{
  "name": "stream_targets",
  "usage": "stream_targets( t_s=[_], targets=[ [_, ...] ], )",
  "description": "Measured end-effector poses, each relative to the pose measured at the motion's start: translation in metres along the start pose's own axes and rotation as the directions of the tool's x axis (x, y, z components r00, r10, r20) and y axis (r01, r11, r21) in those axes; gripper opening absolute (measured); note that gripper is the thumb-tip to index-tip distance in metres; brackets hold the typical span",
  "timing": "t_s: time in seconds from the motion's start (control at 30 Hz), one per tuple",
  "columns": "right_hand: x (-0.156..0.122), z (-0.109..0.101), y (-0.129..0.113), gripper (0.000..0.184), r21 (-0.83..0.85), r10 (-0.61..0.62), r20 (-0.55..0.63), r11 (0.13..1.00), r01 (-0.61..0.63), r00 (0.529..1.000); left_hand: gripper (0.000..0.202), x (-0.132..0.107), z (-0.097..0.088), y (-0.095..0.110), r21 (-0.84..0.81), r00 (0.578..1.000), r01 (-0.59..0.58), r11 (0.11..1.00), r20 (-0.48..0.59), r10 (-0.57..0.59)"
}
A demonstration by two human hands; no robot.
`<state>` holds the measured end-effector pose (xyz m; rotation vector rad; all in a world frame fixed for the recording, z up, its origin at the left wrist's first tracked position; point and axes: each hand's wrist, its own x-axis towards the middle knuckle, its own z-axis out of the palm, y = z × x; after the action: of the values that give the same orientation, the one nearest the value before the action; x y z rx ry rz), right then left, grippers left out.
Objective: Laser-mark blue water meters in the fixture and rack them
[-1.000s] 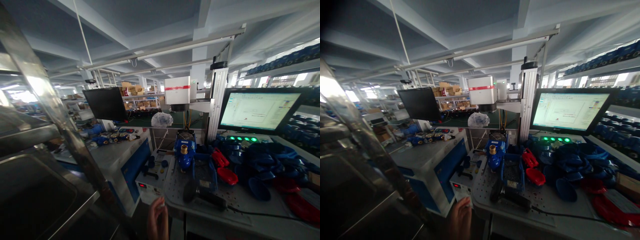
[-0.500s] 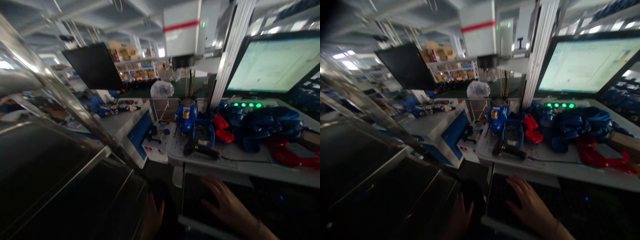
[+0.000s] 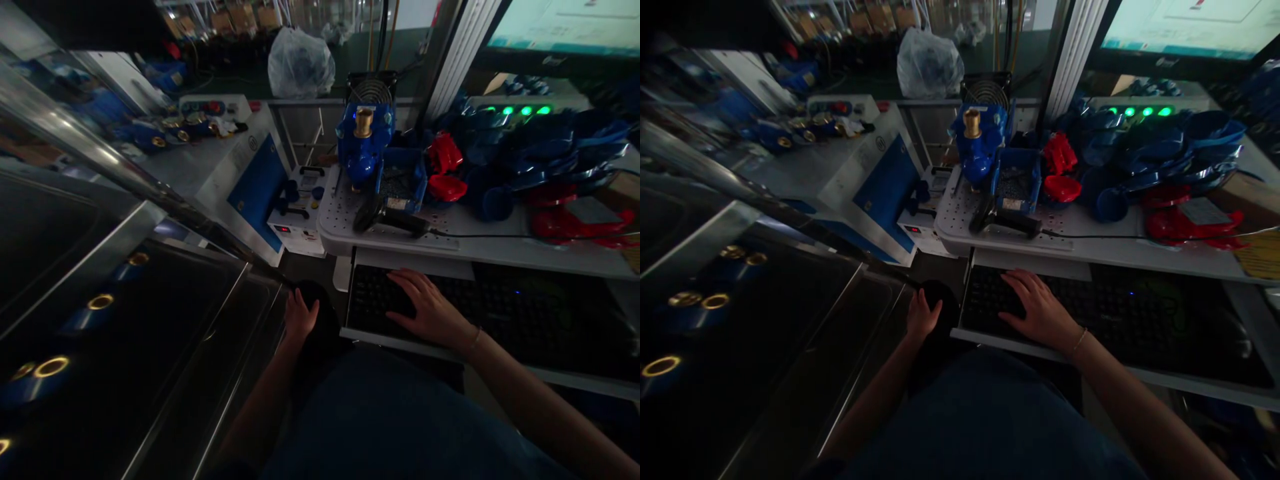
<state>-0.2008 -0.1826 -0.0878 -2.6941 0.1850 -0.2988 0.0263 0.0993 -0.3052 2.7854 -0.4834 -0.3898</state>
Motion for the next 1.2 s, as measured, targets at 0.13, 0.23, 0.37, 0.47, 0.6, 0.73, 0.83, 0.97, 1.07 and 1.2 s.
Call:
stream_targets(
  t_s=[0.13, 0.23, 0.37, 0.47, 0.6, 0.73, 0.83, 0.97, 1.07, 1.2],
  targets=[
    [-0.001, -0.002, 0.001, 0.08, -0.005, 0.005, 0.028, 1.0, -0.005, 1.0, 0.091, 0.0, 0.004, -0.002, -0.003, 1.0, -0.012, 1.0, -0.004, 0.012],
    [0.001, -0.004, 0.001, 0.08, -0.015, 0.015, 0.046, 1.0, -0.015, 0.999, 0.091, 0.003, 0.006, -0.004, 0.0, 1.0, -0.01, 1.0, -0.005, 0.01],
    [0.012, -0.008, 0.001, 0.068, -0.021, 0.026, 0.033, 0.999, -0.025, 0.999, 0.09, 0.004, 0.008, -0.004, 0.011, 1.0, -0.013, 1.0, -0.015, 0.014],
    [0.022, -0.009, 0.001, 0.058, -0.054, 0.028, 0.041, 0.998, -0.026, 0.999, 0.09, 0.004, 0.008, -0.004, 0.011, 1.0, -0.009, 1.0, -0.016, 0.009],
    [0.03, -0.013, 0.0, 0.056, -0.101, 0.007, 0.056, 0.995, -0.001, 0.998, 0.09, 0.002, 0.008, -0.005, -0.008, 1.0, 0.003, 1.0, -0.002, -0.003],
    [0.043, -0.035, -0.002, 0.041, -0.028, -0.04, -0.06, 0.999, 0.039, 0.997, 0.089, 0.002, 0.01, -0.007, -0.011, 1.0, -0.009, 1.0, -0.019, 0.009],
    [0.064, -0.059, 0.002, 0.03, -0.074, -0.052, -0.227, 0.997, 0.036, 0.973, 0.089, 0.003, 0.012, -0.008, -0.005, 0.999, -0.018, 1.0, -0.04, 0.018],
    [0.1, -0.082, 0.015, 0.049, -0.274, 0.019, -0.185, 0.959, -0.071, 0.983, 0.089, 0.005, 0.013, -0.007, -0.017, 0.999, -0.013, 1.0, -0.039, 0.012],
    [0.125, -0.09, 0.025, 0.049, -0.323, 0.149, -0.004, 0.936, -0.142, 0.989, 0.089, 0.005, 0.013, -0.006, -0.022, 1.0, 0.004, 1.0, -0.014, -0.005],
    [0.146, -0.097, 0.031, 0.038, -0.369, 0.217, 0.148, 0.917, -0.15, 0.965, 0.088, 0.003, 0.01, -0.005, -0.024, 1.0, 0.014, 1.0, -0.012, -0.014]
  ],
)
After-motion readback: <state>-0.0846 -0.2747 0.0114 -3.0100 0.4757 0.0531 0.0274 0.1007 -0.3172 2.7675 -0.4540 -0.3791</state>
